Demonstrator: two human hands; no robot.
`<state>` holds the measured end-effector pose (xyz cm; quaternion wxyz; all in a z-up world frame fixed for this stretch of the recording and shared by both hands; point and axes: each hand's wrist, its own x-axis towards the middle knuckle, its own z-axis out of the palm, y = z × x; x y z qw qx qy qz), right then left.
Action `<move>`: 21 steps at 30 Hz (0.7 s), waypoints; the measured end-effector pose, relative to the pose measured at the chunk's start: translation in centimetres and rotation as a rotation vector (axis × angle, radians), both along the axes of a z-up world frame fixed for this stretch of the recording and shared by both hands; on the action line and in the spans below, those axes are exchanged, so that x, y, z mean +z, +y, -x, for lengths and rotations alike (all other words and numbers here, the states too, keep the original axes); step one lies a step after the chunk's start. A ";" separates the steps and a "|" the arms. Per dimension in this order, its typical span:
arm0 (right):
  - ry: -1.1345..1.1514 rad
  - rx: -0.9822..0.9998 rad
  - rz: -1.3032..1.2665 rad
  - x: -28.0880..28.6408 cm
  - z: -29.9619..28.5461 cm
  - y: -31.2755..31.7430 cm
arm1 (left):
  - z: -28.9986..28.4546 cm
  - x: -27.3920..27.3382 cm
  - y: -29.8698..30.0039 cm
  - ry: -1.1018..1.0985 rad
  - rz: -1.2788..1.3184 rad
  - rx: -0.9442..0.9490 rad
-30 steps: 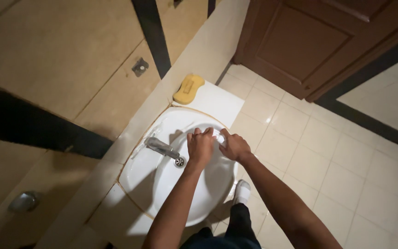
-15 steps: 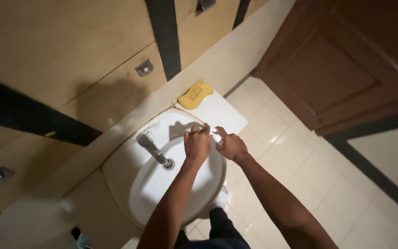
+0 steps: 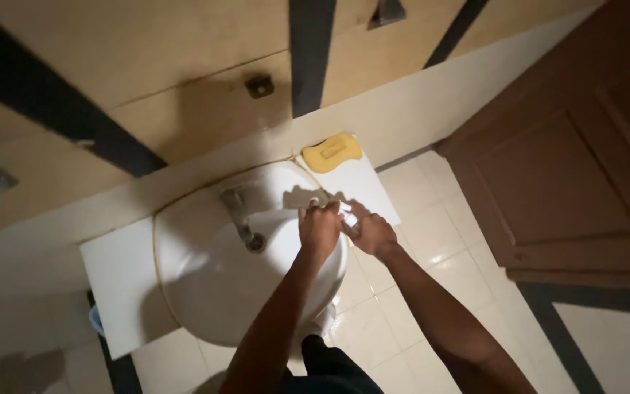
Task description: The person cleans a white bathroom sink using a blue scrub brush and a green cloth. They scrub the basin and faucet area, then wipe the surfaces with the cloth. The person also moves the cleaning items onto the toilet tank lid during the process.
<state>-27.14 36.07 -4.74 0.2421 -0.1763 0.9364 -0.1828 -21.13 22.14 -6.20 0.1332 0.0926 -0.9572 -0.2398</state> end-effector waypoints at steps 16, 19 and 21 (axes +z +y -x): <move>0.041 0.187 0.048 -0.5 -0.4 0.2 | -1.7 -2.0 1.3 0.011 -0.027 0.097; -0.096 0.111 -0.034 0.1 -2.1 0.7 | -2.5 -2.1 2.1 0.043 -0.067 0.119; -0.066 0.075 -0.051 0.7 -3.3 0.8 | -2.7 -2.8 2.6 -0.142 -0.107 0.141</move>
